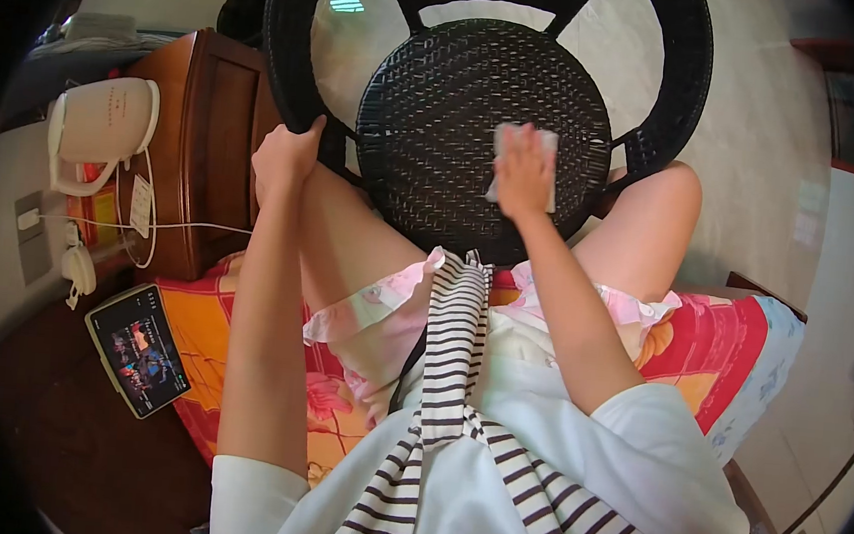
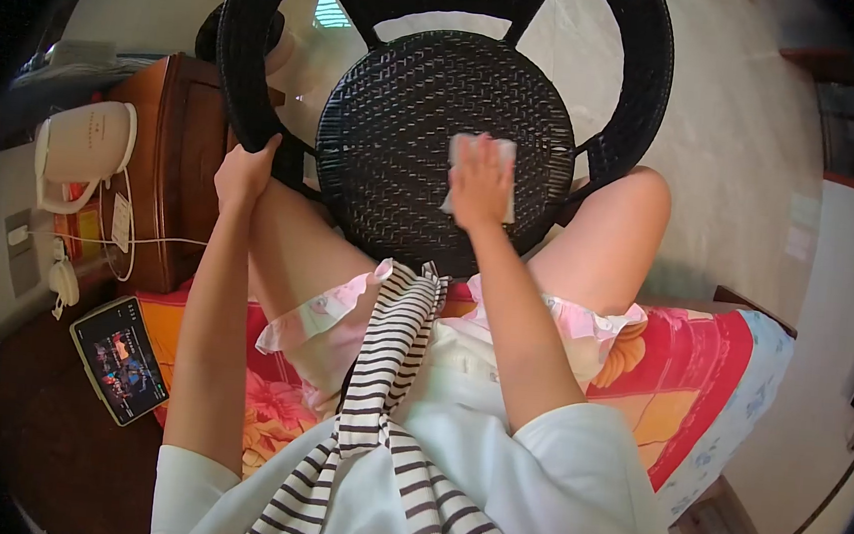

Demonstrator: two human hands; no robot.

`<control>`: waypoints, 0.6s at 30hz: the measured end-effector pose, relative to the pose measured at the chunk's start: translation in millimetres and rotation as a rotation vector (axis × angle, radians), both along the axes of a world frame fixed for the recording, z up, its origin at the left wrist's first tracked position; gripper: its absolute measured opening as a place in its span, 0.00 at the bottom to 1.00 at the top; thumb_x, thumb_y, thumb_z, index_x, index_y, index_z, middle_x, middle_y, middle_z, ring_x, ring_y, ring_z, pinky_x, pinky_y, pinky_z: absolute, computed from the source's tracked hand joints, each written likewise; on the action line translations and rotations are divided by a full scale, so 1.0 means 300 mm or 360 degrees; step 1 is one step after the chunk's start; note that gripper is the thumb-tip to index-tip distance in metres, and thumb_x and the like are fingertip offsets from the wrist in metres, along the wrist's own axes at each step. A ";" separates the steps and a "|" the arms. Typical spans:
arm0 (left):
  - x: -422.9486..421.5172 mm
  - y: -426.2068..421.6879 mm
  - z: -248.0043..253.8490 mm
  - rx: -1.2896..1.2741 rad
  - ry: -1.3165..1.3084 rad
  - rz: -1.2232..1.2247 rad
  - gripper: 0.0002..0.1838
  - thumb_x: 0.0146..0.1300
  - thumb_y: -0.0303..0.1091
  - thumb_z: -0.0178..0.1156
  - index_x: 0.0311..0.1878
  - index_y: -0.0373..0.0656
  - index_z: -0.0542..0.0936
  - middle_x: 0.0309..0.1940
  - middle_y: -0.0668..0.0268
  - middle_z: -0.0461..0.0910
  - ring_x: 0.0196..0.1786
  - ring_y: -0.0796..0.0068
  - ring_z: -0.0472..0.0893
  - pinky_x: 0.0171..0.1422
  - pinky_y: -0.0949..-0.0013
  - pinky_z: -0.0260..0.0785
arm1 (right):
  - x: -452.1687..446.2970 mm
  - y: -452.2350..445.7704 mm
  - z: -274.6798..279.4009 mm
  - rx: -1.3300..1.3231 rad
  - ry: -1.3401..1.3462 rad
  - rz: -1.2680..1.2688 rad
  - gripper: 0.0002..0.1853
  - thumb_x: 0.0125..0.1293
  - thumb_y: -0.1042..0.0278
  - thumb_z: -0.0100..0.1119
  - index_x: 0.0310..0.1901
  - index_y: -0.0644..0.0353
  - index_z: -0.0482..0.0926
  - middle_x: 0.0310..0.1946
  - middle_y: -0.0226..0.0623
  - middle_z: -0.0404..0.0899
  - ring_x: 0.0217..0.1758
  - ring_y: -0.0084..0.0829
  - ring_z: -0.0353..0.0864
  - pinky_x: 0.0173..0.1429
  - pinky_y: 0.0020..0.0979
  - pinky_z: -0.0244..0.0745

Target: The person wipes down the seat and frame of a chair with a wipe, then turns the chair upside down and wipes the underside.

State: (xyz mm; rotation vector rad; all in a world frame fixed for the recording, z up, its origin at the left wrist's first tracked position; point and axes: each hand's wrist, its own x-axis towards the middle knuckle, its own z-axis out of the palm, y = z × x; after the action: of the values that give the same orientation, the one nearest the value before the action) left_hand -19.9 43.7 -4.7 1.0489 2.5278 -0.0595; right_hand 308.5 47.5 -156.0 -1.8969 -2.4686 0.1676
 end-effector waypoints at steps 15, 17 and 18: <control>-0.004 0.004 -0.012 0.0008 0.0044 -0.0006 0.35 0.54 0.66 0.50 0.46 0.41 0.81 0.44 0.55 0.81 0.52 0.56 0.79 0.58 0.61 0.66 | -0.345 -0.216 0.049 -0.0157 0.0317 0.0780 0.34 0.63 0.45 0.47 0.69 0.45 0.57 0.72 0.36 0.51 0.75 0.33 0.46 0.72 0.55 0.37; 0.002 0.004 -0.005 0.0018 0.0054 -0.0005 0.35 0.54 0.66 0.50 0.46 0.41 0.81 0.44 0.55 0.81 0.52 0.56 0.79 0.58 0.61 0.66 | -0.362 -0.227 0.032 -0.0095 0.0461 0.1041 0.32 0.63 0.47 0.48 0.68 0.44 0.60 0.71 0.34 0.53 0.75 0.32 0.48 0.73 0.54 0.38; 0.003 0.005 0.004 0.0008 0.0039 -0.0005 0.35 0.54 0.66 0.50 0.46 0.41 0.81 0.44 0.55 0.81 0.52 0.56 0.79 0.58 0.61 0.66 | -0.369 -0.217 0.020 -0.0032 0.0491 0.1162 0.31 0.63 0.48 0.47 0.67 0.44 0.61 0.71 0.33 0.54 0.75 0.32 0.48 0.73 0.54 0.38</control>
State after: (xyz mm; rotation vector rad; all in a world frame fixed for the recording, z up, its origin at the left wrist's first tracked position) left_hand -18.9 45.1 -3.6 1.0599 2.5495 -0.0676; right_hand 197.9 -17.7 -150.1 -0.8012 -2.7834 0.4506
